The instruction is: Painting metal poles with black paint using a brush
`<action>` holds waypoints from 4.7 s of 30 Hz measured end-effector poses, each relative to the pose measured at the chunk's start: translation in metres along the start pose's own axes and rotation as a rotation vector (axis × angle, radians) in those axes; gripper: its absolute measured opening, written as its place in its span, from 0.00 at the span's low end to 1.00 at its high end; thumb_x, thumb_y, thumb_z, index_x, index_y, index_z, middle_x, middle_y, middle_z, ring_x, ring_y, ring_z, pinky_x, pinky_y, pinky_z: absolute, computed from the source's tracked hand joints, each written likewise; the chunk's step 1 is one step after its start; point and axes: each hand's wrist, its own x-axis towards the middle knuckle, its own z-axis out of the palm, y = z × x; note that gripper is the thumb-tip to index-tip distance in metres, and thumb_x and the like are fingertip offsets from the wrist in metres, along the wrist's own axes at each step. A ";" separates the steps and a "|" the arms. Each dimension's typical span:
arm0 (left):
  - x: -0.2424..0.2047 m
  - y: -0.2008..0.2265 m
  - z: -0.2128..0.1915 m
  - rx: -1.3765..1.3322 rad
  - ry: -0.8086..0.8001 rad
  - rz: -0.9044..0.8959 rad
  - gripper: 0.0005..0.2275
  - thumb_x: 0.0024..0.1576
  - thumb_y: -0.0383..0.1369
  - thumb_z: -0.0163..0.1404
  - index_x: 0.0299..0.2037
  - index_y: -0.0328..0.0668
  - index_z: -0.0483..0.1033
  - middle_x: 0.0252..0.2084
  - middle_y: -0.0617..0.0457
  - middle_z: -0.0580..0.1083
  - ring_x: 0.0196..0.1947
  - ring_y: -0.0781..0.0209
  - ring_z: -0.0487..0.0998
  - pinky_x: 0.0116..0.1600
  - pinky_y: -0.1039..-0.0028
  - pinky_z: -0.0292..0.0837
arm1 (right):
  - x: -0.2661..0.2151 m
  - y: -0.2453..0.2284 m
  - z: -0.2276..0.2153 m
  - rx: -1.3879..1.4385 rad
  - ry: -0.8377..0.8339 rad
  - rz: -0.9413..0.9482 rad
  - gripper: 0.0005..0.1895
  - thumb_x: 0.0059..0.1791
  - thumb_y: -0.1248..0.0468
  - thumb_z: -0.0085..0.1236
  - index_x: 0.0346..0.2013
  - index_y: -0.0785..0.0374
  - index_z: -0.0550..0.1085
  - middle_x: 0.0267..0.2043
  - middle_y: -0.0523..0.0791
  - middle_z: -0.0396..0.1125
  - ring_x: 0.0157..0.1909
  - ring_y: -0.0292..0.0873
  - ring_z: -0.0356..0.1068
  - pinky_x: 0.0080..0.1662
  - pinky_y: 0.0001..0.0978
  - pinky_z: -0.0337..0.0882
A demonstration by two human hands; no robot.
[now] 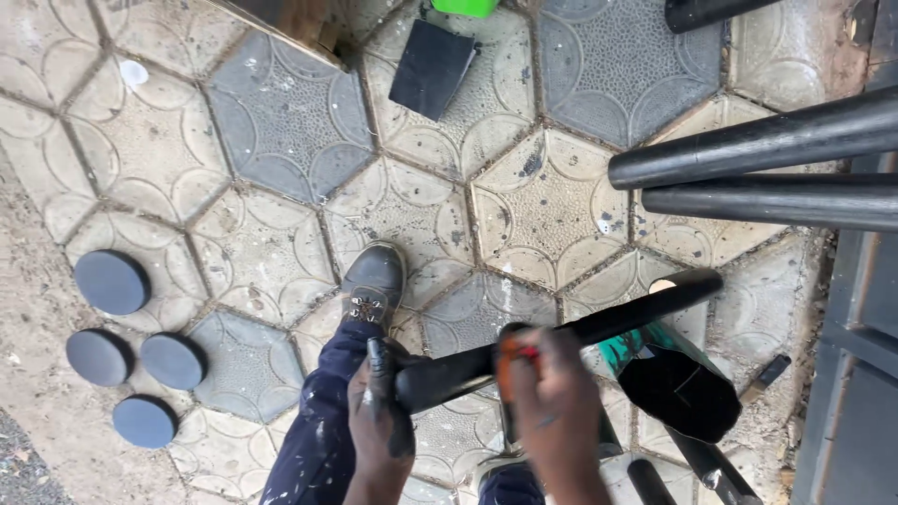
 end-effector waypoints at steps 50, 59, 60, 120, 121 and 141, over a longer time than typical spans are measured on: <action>-0.179 0.187 0.289 0.160 -0.759 -0.428 0.13 0.54 0.21 0.59 0.45 0.26 0.69 0.37 0.30 0.76 0.22 0.45 0.79 0.29 0.63 0.80 | -0.091 -0.001 -0.302 1.189 0.846 -0.080 0.21 0.42 0.61 0.70 0.46 0.60 0.72 0.44 0.48 0.73 0.33 0.34 0.71 0.28 0.16 0.74; -0.195 0.189 0.333 0.287 -0.793 -0.159 0.12 0.48 0.17 0.62 0.41 0.24 0.76 0.36 0.35 0.78 0.24 0.51 0.81 0.25 0.70 0.81 | -0.113 0.037 -0.240 0.859 0.959 0.067 0.05 0.51 0.66 0.52 0.41 0.60 0.72 0.29 0.44 0.70 0.25 0.37 0.64 0.27 0.26 0.63; -0.198 0.193 0.333 0.294 -0.806 -0.160 0.12 0.48 0.17 0.62 0.41 0.24 0.76 0.36 0.35 0.78 0.24 0.51 0.81 0.25 0.70 0.81 | -0.107 0.032 -0.245 0.861 0.973 0.073 0.05 0.51 0.66 0.52 0.41 0.60 0.72 0.29 0.44 0.70 0.25 0.37 0.64 0.27 0.26 0.63; -0.290 0.103 0.525 1.423 -1.822 0.420 0.18 0.51 0.28 0.61 0.54 0.48 0.80 0.61 0.47 0.77 0.57 0.57 0.79 0.60 0.68 0.74 | -0.190 0.152 -0.265 1.477 1.393 0.297 0.10 0.49 0.74 0.59 0.45 0.68 0.74 0.41 0.53 0.74 0.38 0.43 0.72 0.40 0.30 0.74; -0.266 0.073 0.543 1.174 -1.895 0.393 0.18 0.48 0.34 0.63 0.50 0.49 0.80 0.54 0.51 0.80 0.53 0.57 0.81 0.61 0.59 0.72 | -0.183 0.154 -0.263 1.413 1.424 0.316 0.11 0.48 0.74 0.61 0.44 0.68 0.74 0.44 0.51 0.73 0.43 0.41 0.71 0.46 0.28 0.74; -0.308 0.051 0.593 1.055 -1.207 0.242 0.22 0.38 0.39 0.71 0.41 0.39 0.81 0.43 0.53 0.84 0.41 0.61 0.83 0.42 0.77 0.77 | -0.087 0.143 -0.257 1.556 1.603 0.327 0.12 0.46 0.76 0.61 0.41 0.63 0.71 0.47 0.48 0.74 0.48 0.41 0.73 0.54 0.31 0.75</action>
